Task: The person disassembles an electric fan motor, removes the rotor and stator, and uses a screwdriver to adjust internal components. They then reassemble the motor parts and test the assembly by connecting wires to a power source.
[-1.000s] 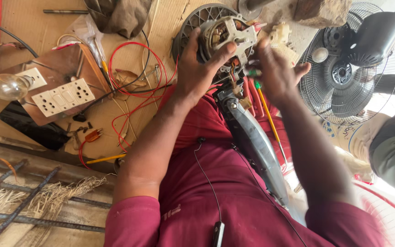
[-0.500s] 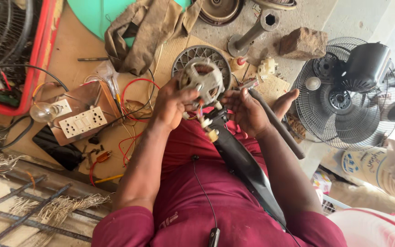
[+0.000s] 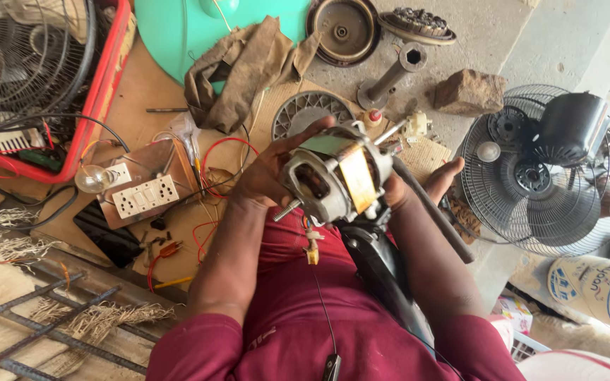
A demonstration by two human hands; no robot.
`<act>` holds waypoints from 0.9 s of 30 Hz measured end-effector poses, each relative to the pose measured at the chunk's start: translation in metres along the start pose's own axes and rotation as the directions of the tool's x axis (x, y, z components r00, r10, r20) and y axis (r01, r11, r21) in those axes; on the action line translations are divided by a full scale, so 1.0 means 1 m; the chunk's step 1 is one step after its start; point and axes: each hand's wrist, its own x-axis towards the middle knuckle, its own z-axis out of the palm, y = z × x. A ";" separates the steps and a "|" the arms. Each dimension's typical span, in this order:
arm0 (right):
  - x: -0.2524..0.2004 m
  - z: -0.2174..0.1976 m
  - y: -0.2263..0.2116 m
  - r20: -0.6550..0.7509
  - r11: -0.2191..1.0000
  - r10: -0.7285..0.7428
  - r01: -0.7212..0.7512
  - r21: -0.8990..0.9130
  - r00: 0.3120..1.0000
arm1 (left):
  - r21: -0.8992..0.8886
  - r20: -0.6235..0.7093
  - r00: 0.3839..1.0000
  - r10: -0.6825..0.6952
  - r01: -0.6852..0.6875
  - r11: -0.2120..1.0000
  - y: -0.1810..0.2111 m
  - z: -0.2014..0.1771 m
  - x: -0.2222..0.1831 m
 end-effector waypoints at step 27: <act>-0.096 0.087 -0.036 0.095 0.570 -0.445 0.363 -0.737 0.891 | 0.574 -0.678 0.721 0.142 0.399 0.715 -0.018 0.058 0.046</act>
